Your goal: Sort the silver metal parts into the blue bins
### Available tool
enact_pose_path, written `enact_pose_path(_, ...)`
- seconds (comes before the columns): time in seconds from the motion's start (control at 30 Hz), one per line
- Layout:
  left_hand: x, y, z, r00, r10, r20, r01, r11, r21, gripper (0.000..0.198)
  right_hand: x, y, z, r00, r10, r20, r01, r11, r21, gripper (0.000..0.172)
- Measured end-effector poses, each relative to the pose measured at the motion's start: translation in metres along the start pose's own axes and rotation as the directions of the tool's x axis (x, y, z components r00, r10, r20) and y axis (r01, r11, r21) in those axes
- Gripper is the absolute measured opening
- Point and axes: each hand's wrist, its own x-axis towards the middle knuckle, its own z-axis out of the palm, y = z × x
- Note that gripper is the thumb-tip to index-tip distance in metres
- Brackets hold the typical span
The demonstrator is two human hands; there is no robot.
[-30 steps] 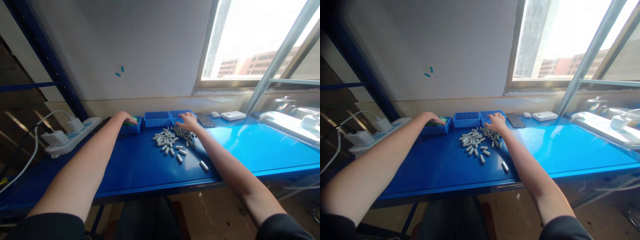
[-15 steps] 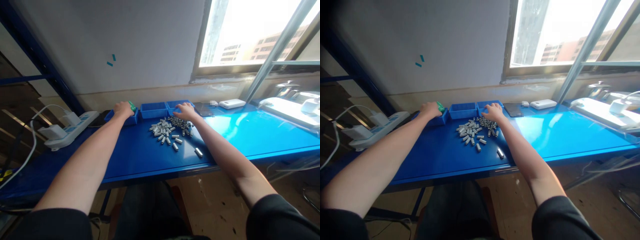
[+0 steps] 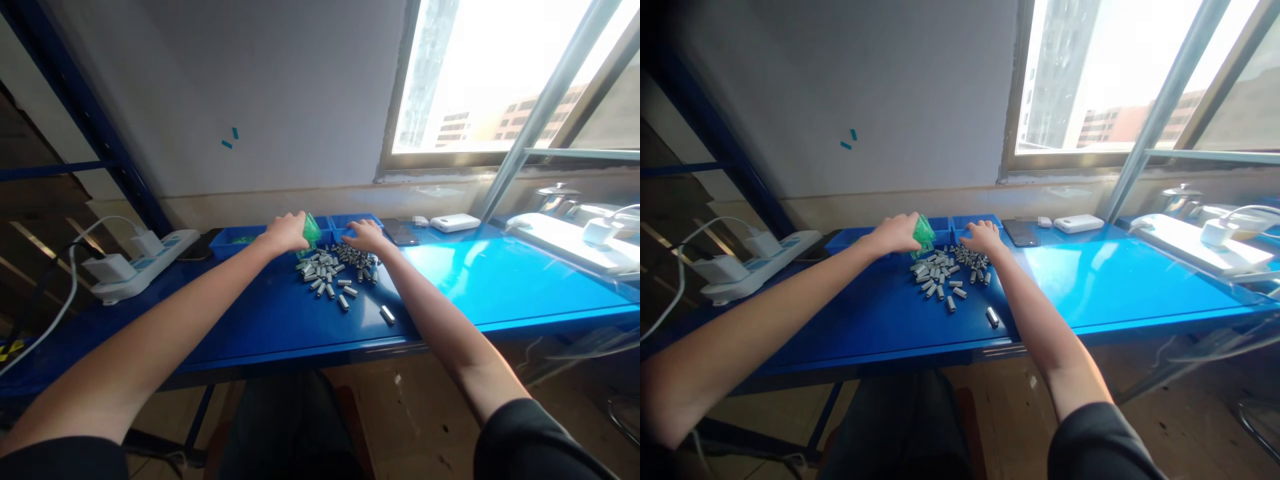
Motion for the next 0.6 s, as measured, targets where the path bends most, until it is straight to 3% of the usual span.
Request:
enact_pose_path(0.17,0.019,0.001,0.001,0.968,0.012,0.249,0.027,0.988,-0.152,0.123,-0.002,0.0,-0.003,1.0,-0.014,0.014,0.014,1.0,-0.018,0.058)
enact_pose_path(0.23,0.02,-0.009,-0.003,0.97,0.035,0.239,0.003,0.987,-0.158,0.129,-0.002,-0.001,-0.002,1.0,-0.01,0.005,0.01,1.0,-0.014,0.057)
enact_pose_path(0.3,0.019,-0.026,-0.007,0.983,0.041,0.178,-0.015,0.99,-0.141,0.124,-0.001,-0.001,0.0,1.0,-0.008,0.001,0.008,1.0,-0.011,0.056)
enact_pose_path(0.4,0.021,-0.064,-0.011,0.989,-0.042,0.143,0.072,0.975,-0.209,0.103,0.0,-0.001,0.001,1.0,-0.008,0.009,0.008,1.0,-0.013,0.056)
enact_pose_path(0.5,0.032,-0.108,-0.004,0.956,-0.232,0.179,0.281,0.9,-0.332,0.08,0.0,-0.001,0.0,1.0,-0.011,0.021,0.011,1.0,-0.018,0.058)
enact_pose_path(0.57,0.042,-0.131,0.009,0.907,-0.403,0.119,0.42,0.868,-0.263,0.071,-0.001,-0.002,-0.002,1.0,-0.009,0.028,0.01,1.0,-0.021,0.06)
enact_pose_path(0.6,0.046,-0.139,0.017,0.899,-0.426,0.102,0.438,0.873,-0.215,0.068,-0.002,-0.002,-0.003,0.999,-0.01,0.031,0.01,1.0,-0.021,0.06)
